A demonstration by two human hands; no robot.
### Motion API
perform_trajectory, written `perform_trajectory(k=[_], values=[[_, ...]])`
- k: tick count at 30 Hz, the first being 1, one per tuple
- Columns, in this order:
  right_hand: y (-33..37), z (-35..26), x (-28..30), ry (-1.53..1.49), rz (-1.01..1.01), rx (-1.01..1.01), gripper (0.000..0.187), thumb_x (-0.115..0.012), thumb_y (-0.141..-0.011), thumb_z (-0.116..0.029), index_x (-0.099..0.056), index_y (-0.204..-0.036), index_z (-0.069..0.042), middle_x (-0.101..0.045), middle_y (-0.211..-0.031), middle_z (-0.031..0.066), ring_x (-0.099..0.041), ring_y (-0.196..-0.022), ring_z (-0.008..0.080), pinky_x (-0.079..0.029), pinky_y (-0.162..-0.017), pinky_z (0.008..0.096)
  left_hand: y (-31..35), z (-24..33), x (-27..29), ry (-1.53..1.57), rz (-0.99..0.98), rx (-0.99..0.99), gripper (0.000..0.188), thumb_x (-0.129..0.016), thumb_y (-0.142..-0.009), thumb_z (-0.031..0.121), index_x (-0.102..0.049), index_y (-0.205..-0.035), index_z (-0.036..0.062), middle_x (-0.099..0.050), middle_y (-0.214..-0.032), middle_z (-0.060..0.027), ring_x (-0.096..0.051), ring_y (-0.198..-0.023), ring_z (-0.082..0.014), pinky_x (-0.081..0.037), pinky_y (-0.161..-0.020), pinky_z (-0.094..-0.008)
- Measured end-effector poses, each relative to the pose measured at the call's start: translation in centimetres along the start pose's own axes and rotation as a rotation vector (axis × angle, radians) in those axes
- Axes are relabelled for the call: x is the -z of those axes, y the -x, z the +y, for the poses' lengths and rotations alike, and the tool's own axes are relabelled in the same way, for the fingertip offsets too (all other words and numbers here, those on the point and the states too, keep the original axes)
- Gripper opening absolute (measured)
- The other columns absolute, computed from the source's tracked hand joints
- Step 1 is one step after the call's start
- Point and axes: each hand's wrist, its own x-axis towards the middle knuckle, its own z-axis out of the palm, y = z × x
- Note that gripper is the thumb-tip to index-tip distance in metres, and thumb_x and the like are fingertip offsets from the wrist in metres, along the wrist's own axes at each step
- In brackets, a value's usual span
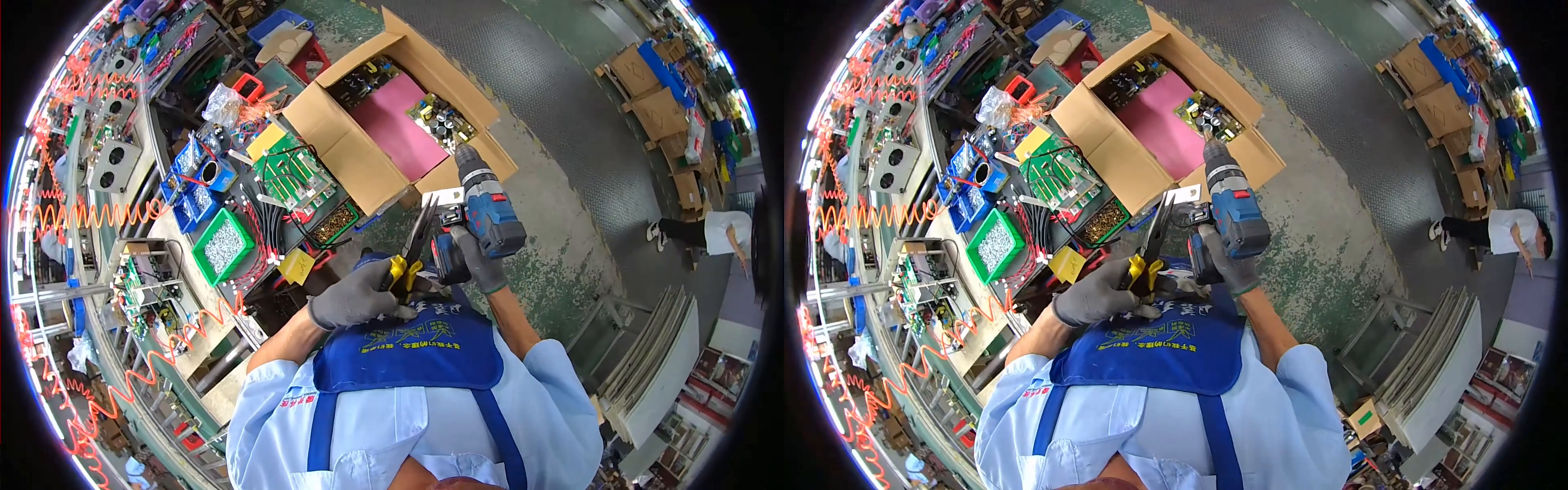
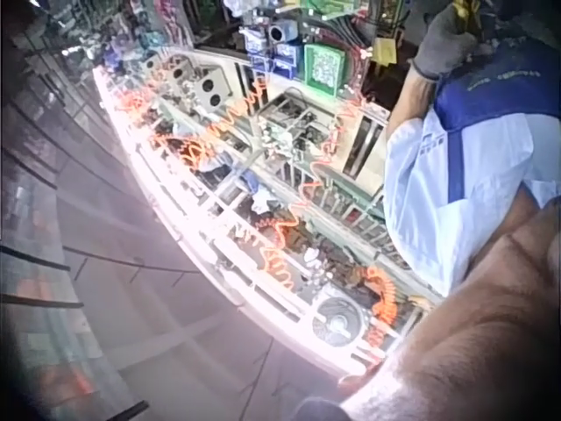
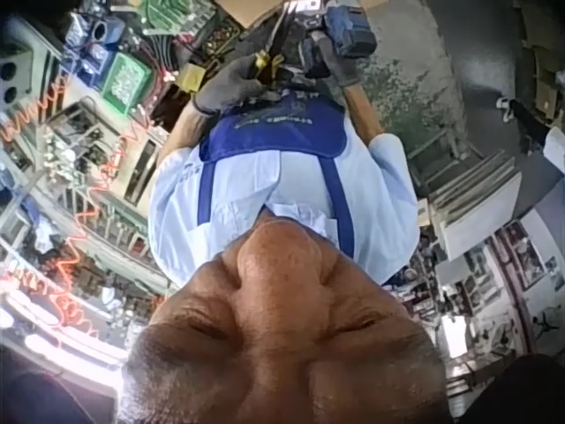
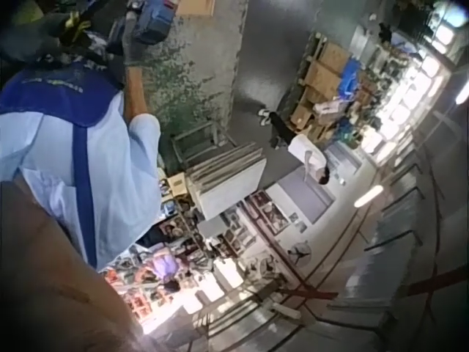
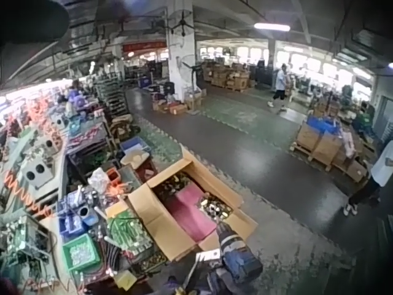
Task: Using a power drill to assemble various metal and plastic components at a workshop station.
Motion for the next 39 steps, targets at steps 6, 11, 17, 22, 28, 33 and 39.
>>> perform_trajectory(k=[6, 11, 17, 22, 28, 33, 39], values=[[0.7, 4.4, 1.0, 0.178, 0.141, 0.232, 0.020, -0.066, -0.087, -0.016, -0.060, -0.099, -0.002, -0.060, -0.092, 0.0088, -0.058, -0.084, 0.0215, -0.048, -0.074, 0.0358, -1.3, 0.9, -1.9, -0.167, -0.045, 0.004, 0.050, -0.078, -0.080, 0.015, -0.054, -0.121, 0.0005, -0.062, -0.103, -0.0036, -0.054, -0.092, -0.0113, -0.043, -0.081, -0.0265], [1.6, 5.8, 0.9, 0.122, 0.173, 0.055, 0.019, -0.067, -0.088, -0.020, -0.061, -0.098, -0.004, -0.059, -0.087, 0.0101, -0.059, -0.079, 0.0248, -0.048, -0.069, 0.0389, -2.4, 0.8, -2.7, 0.030, -0.113, -0.025, 0.049, -0.073, -0.082, 0.011, -0.052, -0.124, 0.0000, -0.062, -0.111, -0.0051, -0.056, -0.097, -0.0115, -0.045, -0.087, -0.0265], [3.3, 8.4, 0.2, 0.355, 0.284, 0.382, 0.021, -0.064, -0.092, -0.022, -0.061, -0.103, -0.005, -0.059, -0.091, 0.0001, -0.056, -0.078, 0.0122, -0.048, -0.069, 0.0290, -3.1, 2.2, -3.8, 0.106, -0.082, -0.054, 0.041, -0.067, -0.084, 0.006, -0.051, -0.122, -0.0007, -0.061, -0.111, -0.0059, -0.058, -0.100, -0.0120, -0.046, -0.091, -0.0274], [4.2, 9.4, -0.9, -0.004, 0.231, 0.287, 0.022, -0.063, -0.094, -0.022, -0.063, -0.109, -0.006, -0.066, -0.094, 0.0080, -0.063, -0.080, 0.0198, -0.051, -0.066, 0.0361, -3.3, 0.6, -3.5, 0.137, -0.099, -0.086, 0.035, -0.053, -0.084, 0.001, -0.051, -0.119, -0.0018, -0.061, -0.108, -0.0067, -0.060, -0.099, -0.0134, -0.047, -0.091, -0.0282], [4.1, 10.4, -0.7, -0.032, 0.232, 0.175, 0.020, -0.061, -0.096, -0.022, -0.063, -0.105, -0.005, -0.059, -0.093, -0.0003, -0.056, -0.081, 0.0096, -0.049, -0.068, 0.0270, -2.8, 0.4, -3.6, 0.250, -0.044, -0.007, 0.038, -0.048, -0.082, 0.001, -0.050, -0.120, -0.0028, -0.061, -0.109, -0.0095, -0.063, -0.092, -0.0149, -0.053, -0.081, -0.0276], [3.9, 9.8, -0.3, 0.053, 0.233, 0.109, 0.015, -0.060, -0.096, -0.018, -0.063, -0.104, -0.005, -0.059, -0.094, 0.0001, -0.056, -0.083, 0.0099, -0.050, -0.069, 0.0290, -2.2, 0.6, -3.4, 0.052, -0.056, 0.002, 0.041, -0.046, -0.084, 0.003, -0.045, -0.125, -0.0040, -0.061, -0.113, -0.0121, -0.064, -0.096, -0.0172, -0.054, -0.083, -0.0276], [4.2, 9.9, -0.7, 0.098, 0.250, 0.265, 0.015, -0.061, -0.095, -0.018, -0.063, -0.102, -0.005, -0.059, -0.092, -0.0001, -0.055, -0.080, 0.0096, -0.050, -0.068, 0.0302, -1.8, 1.1, -4.1, 0.147, 0.000, -0.043, 0.040, -0.048, -0.084, 0.005, -0.044, -0.122, -0.0051, -0.064, -0.106, -0.0111, -0.066, -0.088, -0.0174, -0.055, -0.079, -0.0270]])
